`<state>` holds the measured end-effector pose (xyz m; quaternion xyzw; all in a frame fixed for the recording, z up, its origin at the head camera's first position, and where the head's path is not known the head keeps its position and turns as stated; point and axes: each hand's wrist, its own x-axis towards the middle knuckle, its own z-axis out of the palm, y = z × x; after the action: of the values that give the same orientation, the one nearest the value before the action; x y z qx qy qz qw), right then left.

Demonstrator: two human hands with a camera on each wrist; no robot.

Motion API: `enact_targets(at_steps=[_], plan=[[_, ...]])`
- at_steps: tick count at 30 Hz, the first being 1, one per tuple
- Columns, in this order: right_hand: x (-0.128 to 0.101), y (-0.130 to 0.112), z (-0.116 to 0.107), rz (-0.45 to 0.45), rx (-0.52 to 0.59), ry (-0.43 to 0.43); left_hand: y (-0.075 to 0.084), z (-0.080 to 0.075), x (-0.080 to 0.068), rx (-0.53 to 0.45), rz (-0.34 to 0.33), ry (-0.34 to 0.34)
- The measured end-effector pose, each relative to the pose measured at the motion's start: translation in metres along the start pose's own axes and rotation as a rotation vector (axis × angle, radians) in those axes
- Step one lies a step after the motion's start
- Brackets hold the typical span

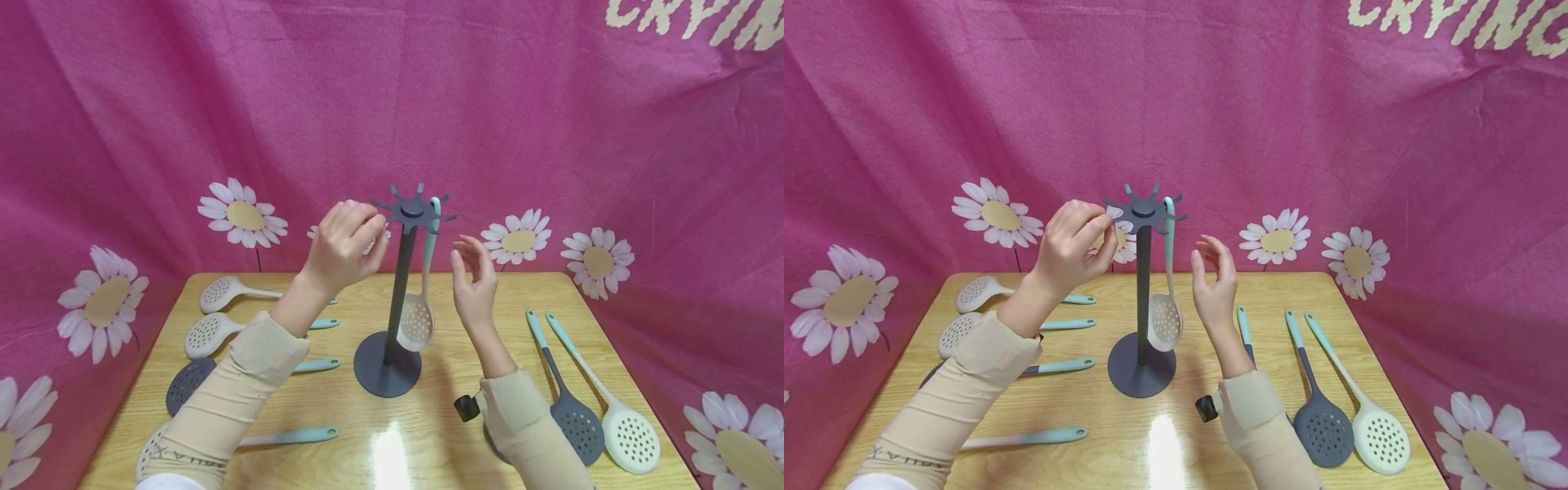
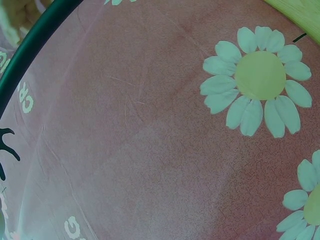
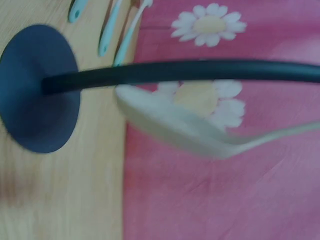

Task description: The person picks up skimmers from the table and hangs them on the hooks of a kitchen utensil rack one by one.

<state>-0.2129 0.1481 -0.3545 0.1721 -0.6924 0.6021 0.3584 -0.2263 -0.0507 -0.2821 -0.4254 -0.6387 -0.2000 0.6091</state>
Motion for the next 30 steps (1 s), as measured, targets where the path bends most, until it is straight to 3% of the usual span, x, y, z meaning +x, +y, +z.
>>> enact_targets(at_steps=[3, 7, 13, 18, 26, 30], plan=[[0.000, 0.017, -0.006, 0.046, -0.060, 0.085, 0.000, 0.000, 0.000, 0.003, -0.002, 0.001], [-0.005, 0.060, -0.018, 0.109, -0.176, 0.155, -0.001, 0.001, 0.000, 0.006, -0.002, 0.000], [-0.025, 0.111, -0.038, 0.219, -0.375, 0.133, 0.000, 0.001, 0.000, 0.005, -0.002, -0.001], [-0.043, 0.130, -0.052, 0.382, -0.514, 0.028, 0.000, 0.000, 0.000, 0.001, -0.003, 0.003], [-0.063, 0.151, -0.073, 0.776, -0.746, -0.250, 0.000, 0.000, 0.000, 0.001, 0.000, 0.008], [-0.069, 0.157, -0.082, 0.876, -0.818, -0.345, 0.000, 0.000, 0.001, -0.003, 0.001, 0.012]])
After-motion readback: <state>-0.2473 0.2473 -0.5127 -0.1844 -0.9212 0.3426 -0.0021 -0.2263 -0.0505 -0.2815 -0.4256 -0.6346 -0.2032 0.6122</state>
